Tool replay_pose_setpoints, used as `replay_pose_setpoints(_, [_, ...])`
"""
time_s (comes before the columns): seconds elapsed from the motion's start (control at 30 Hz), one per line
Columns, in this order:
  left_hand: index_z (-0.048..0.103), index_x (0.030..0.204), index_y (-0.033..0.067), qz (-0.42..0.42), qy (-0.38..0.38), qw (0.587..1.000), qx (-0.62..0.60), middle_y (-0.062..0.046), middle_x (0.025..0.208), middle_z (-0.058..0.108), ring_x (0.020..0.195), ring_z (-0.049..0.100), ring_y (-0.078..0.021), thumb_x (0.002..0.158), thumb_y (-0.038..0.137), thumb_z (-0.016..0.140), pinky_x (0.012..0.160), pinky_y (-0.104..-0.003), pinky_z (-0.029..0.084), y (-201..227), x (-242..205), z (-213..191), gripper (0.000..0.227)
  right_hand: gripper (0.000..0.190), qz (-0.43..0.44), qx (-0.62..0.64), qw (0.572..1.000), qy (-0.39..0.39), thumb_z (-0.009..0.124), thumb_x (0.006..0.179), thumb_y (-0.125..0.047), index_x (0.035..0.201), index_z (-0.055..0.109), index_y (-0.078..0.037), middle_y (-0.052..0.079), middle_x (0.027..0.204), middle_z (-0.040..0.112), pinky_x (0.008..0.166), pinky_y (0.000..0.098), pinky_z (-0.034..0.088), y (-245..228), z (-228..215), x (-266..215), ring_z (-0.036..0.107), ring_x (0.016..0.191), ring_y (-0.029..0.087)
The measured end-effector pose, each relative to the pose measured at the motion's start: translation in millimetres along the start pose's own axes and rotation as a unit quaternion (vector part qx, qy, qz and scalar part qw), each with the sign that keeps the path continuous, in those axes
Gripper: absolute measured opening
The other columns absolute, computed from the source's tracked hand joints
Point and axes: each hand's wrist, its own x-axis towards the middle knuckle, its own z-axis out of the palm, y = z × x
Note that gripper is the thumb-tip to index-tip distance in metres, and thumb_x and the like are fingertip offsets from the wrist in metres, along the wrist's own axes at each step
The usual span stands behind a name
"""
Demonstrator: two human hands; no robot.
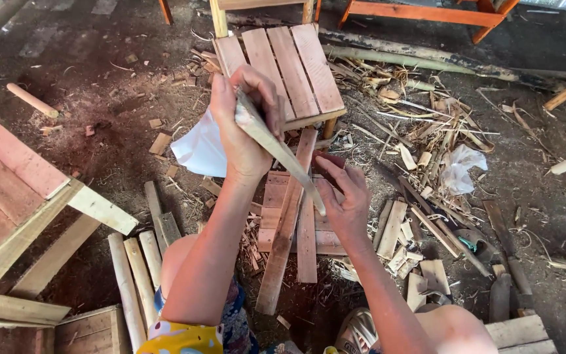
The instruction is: The person sits on the floor and uses a curved knife to shave and shape a long piece of wood. They then use a sanding block to smooth the surface of the wood.
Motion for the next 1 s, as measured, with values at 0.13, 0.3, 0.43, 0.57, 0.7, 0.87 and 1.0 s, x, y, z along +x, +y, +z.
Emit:
replay_pose_setpoints(0.13, [0.048,0.07,0.0084,-0.003,-0.015,1.0,0.003,-0.004,0.038,0.035,0.027,0.04,-0.0146,0.09,0.059,0.028,0.033,-0.018,0.033,-8.4,-1.5,3.8,0.058,0.026,0.026,0.032,0.999,-0.012,0.073,0.08,-0.021,0.106,0.072,-0.017,0.01,0.096,0.066,0.09,0.0399,0.044,-0.9,3.6,-2.8,0.057,0.096,0.024])
replay_pose_setpoints(0.3, [0.048,0.071,0.0067,-0.015,-0.031,0.999,-0.018,-0.005,0.037,0.034,0.027,0.039,-0.0147,0.09,0.059,0.028,0.033,-0.019,0.035,-13.4,-1.8,3.1,0.059,0.008,0.053,0.088,0.995,0.02,0.071,0.082,-0.014,0.087,0.071,-0.008,0.01,0.083,0.056,0.084,0.0388,0.048,-7.5,2.2,-2.3,0.057,0.086,0.022])
replay_pose_setpoints(0.43, [0.048,0.072,0.0056,-0.009,-0.031,0.999,-0.01,-0.007,0.037,0.035,0.027,0.04,-0.0156,0.09,0.059,0.029,0.032,-0.019,0.035,-14.1,-3.2,7.4,0.059,0.01,-0.001,0.043,0.999,0.017,0.062,0.089,-0.017,0.085,0.065,-0.008,0.007,0.077,0.05,0.079,0.0392,0.046,0.0,7.3,-1.5,0.053,0.082,0.028])
replay_pose_setpoints(0.57, [0.048,0.072,0.0061,-0.007,-0.037,0.999,-0.002,-0.006,0.037,0.035,0.028,0.039,-0.0148,0.09,0.058,0.029,0.032,-0.019,0.035,-12.4,-4.1,9.6,0.059,0.021,-0.037,0.006,0.999,0.015,0.047,0.097,-0.025,0.083,0.055,-0.011,0.007,0.075,0.044,0.074,0.0401,0.042,-1.8,11.8,-2.9,0.047,0.076,0.028])
replay_pose_setpoints(0.7, [0.049,0.071,0.006,-0.012,-0.034,0.999,-0.002,-0.007,0.037,0.036,0.028,0.04,-0.0146,0.09,0.059,0.028,0.032,-0.019,0.036,-14.5,-3.8,6.0,0.06,0.025,-0.008,0.014,0.999,0.042,0.039,0.1,-0.024,0.087,0.057,-0.011,0.007,0.078,0.045,0.073,0.0363,0.042,-9.4,11.9,-1.8,0.047,0.077,0.021])
replay_pose_setpoints(0.87, [0.048,0.071,0.0068,-0.011,-0.033,0.999,-0.006,-0.005,0.037,0.035,0.028,0.039,-0.0141,0.09,0.06,0.028,0.033,-0.018,0.035,-11.2,-2.8,5.3,0.06,0.024,-0.026,0.006,0.999,0.026,0.045,0.098,-0.024,0.1,0.063,-0.008,0.013,0.086,0.054,0.077,0.0409,0.042,2.8,2.1,-1.1,0.052,0.084,0.027])
replay_pose_setpoints(1.0, [0.048,0.071,0.0064,-0.009,-0.037,0.999,-0.002,-0.005,0.036,0.035,0.027,0.038,-0.0141,0.09,0.06,0.027,0.033,-0.018,0.034,-12.2,-3.5,6.7,0.06,0.015,-0.06,-0.02,0.998,0.014,0.056,0.092,-0.019,0.091,0.067,-0.009,0.011,0.076,0.048,0.073,0.0403,0.043,-15.5,-1.4,2.7,0.049,0.076,0.025])
